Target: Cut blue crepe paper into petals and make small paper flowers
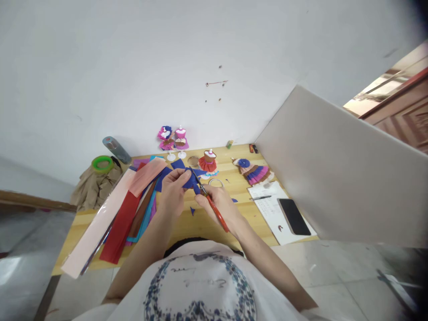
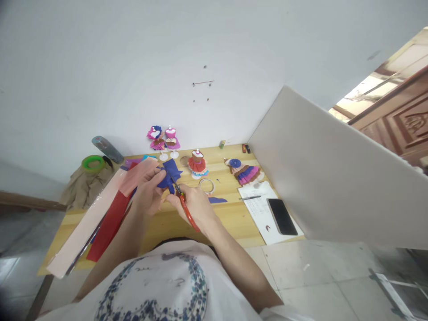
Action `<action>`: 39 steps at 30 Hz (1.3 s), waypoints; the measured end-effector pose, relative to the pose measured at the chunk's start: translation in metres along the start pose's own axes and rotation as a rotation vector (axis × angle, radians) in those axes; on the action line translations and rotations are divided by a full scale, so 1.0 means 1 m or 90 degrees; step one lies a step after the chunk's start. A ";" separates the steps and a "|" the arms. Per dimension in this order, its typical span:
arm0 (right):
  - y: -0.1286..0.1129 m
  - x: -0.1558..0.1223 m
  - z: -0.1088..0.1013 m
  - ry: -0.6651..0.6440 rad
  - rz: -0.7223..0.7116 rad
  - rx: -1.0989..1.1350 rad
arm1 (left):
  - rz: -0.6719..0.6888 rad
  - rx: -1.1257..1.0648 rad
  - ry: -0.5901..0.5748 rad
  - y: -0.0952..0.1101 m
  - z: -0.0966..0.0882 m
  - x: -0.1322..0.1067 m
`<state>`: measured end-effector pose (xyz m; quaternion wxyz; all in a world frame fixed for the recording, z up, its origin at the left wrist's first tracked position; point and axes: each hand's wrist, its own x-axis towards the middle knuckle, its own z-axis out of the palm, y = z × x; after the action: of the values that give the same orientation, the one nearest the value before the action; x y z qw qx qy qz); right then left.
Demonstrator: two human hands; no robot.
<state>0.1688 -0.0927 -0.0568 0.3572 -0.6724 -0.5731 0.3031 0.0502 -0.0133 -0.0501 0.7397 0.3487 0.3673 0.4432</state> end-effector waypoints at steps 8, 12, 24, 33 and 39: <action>0.002 0.000 0.001 0.007 -0.019 -0.029 | 0.003 -0.004 -0.012 0.000 -0.002 0.000; 0.003 0.001 0.001 0.003 -0.016 -0.039 | 0.003 0.012 -0.031 0.001 -0.001 0.000; 0.000 -0.003 -0.005 -0.016 -0.025 -0.138 | 0.064 0.065 -0.033 -0.004 0.000 0.001; -0.003 -0.003 -0.007 -0.011 -0.035 -0.158 | 0.062 0.105 -0.034 -0.001 0.002 0.000; -0.001 -0.003 -0.006 -0.020 -0.023 -0.128 | 0.059 0.113 -0.023 -0.001 0.001 0.000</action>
<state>0.1725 -0.0962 -0.0525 0.2842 -0.6893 -0.6185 0.2480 0.0518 -0.0135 -0.0503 0.6913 0.4371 0.3750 0.4364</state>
